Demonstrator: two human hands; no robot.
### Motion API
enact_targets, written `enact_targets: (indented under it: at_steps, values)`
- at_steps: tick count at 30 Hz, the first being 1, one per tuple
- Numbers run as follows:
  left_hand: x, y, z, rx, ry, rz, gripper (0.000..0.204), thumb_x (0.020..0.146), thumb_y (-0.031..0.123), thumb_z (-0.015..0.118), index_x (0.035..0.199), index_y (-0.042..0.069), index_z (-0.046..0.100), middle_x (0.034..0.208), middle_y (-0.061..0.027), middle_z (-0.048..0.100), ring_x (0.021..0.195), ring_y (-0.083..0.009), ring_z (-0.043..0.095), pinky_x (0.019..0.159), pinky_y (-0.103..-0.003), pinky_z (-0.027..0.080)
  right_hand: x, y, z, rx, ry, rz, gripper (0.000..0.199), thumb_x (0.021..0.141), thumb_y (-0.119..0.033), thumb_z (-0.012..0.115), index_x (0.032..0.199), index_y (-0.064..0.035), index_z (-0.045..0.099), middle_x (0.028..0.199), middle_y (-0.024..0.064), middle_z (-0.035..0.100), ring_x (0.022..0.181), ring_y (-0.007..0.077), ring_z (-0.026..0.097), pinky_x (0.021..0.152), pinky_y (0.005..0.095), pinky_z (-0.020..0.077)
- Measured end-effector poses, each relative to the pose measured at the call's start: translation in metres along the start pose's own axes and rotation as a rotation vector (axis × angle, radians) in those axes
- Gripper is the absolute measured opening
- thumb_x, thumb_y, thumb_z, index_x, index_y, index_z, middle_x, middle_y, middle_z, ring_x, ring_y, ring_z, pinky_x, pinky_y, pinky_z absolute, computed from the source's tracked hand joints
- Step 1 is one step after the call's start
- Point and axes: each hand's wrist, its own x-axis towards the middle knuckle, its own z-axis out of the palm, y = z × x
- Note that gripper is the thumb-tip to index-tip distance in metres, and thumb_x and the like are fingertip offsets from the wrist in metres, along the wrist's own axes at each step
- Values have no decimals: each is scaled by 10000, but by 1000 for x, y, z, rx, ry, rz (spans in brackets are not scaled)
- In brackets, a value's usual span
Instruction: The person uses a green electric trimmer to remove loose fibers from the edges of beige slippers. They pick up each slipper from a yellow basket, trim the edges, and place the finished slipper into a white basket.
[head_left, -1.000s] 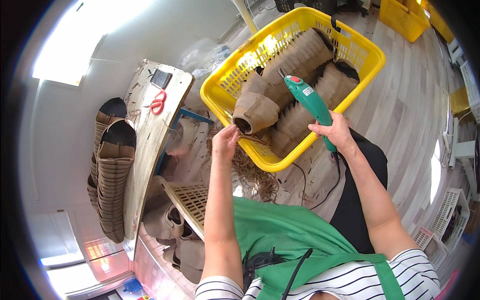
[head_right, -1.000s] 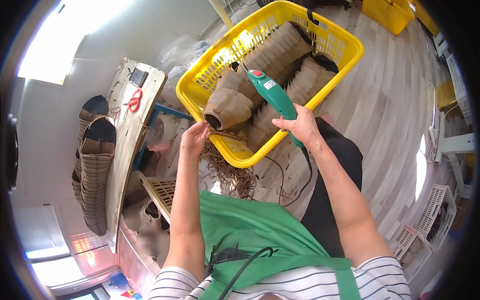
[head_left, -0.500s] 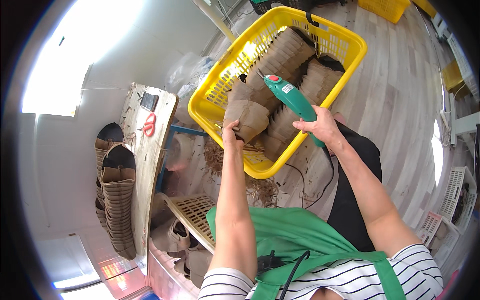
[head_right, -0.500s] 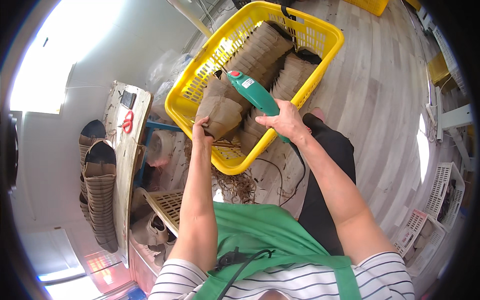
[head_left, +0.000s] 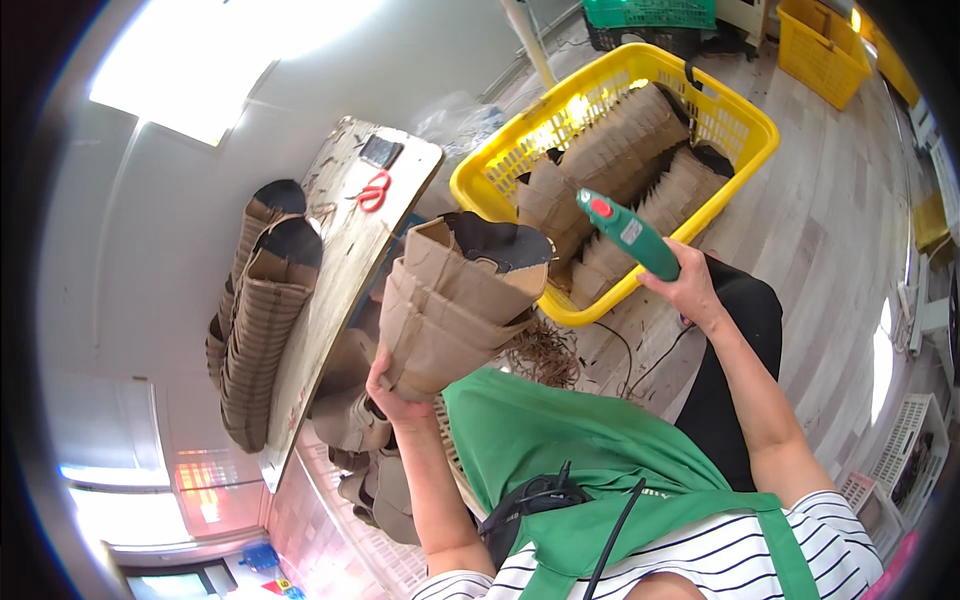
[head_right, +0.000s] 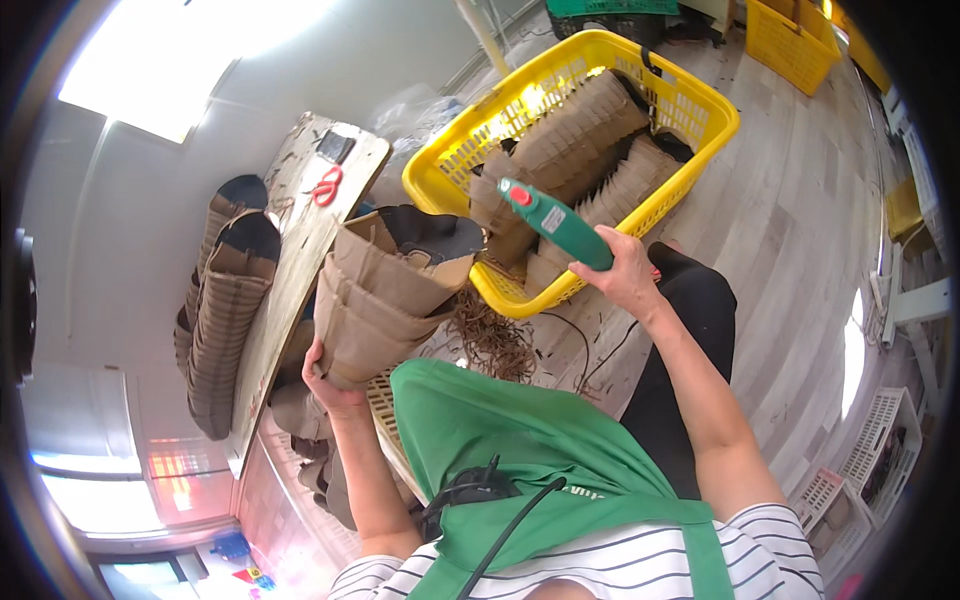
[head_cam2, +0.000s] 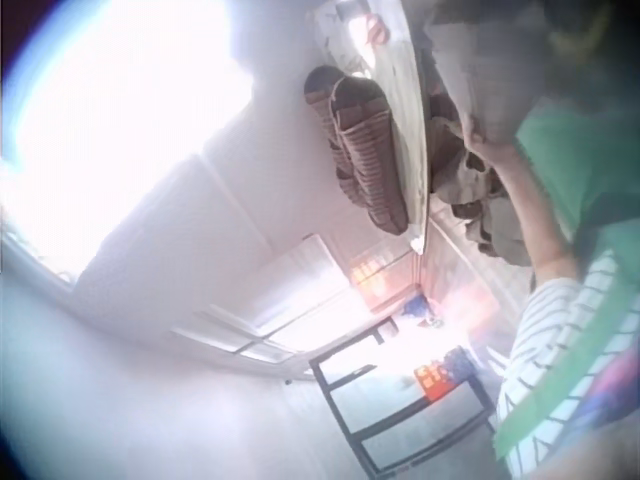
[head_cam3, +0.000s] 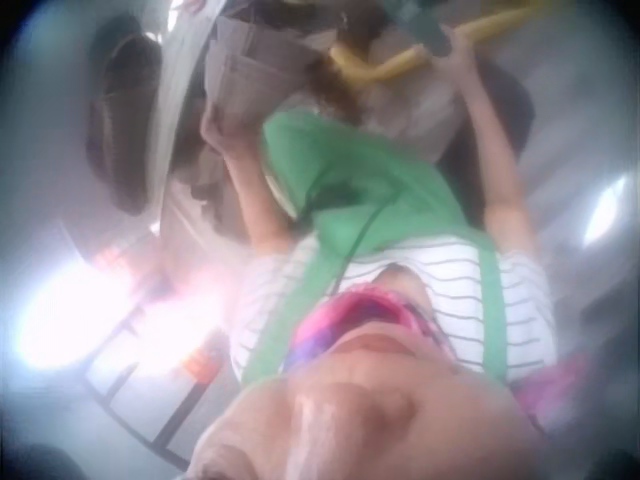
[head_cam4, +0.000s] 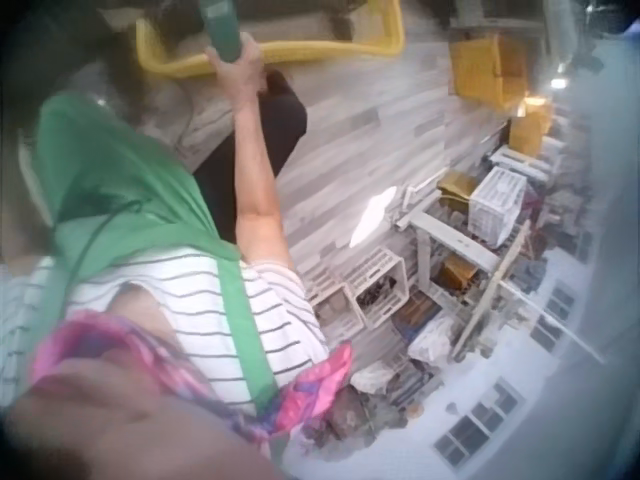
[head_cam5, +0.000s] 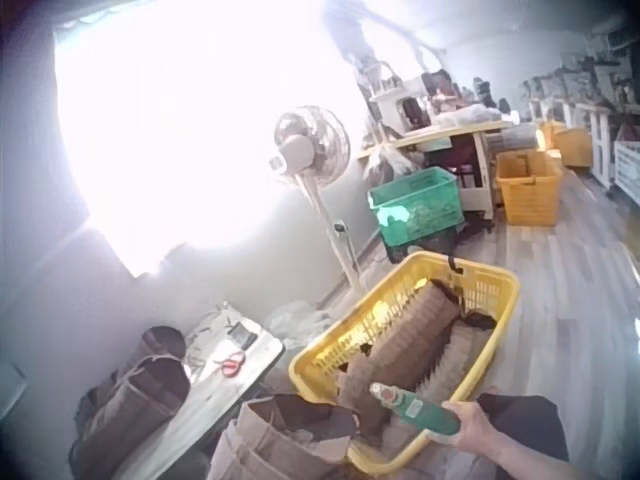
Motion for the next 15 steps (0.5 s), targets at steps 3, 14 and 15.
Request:
enact_targets:
  at_steps: [3,14,15]
  values:
    - [-22,31,-35,-143,-106,22,428,862,237,547,1204,-16,598,1231,-152,628,1145,-322,586,1019,-456,441,-9,-35,4,-55,-50,-198,244,702,-72,758,808,-30,543,730,117,530,674,328,576,624,372,470]
    - [-57,69,-85,-245,-64,142,469,936,306,423,1295,33,552,1335,-137,566,1235,-330,516,1063,-492,390,-3,-81,9,-294,-155,-600,342,570,-132,794,774,-57,531,774,75,582,724,301,589,634,385,469]
    - [-59,69,-74,-216,46,175,471,936,309,422,1297,35,552,1335,-135,566,1237,-328,514,1064,-492,389,-3,-83,9,-294,-155,-611,338,573,-131,793,775,-58,532,775,72,583,725,299,589,635,385,469]
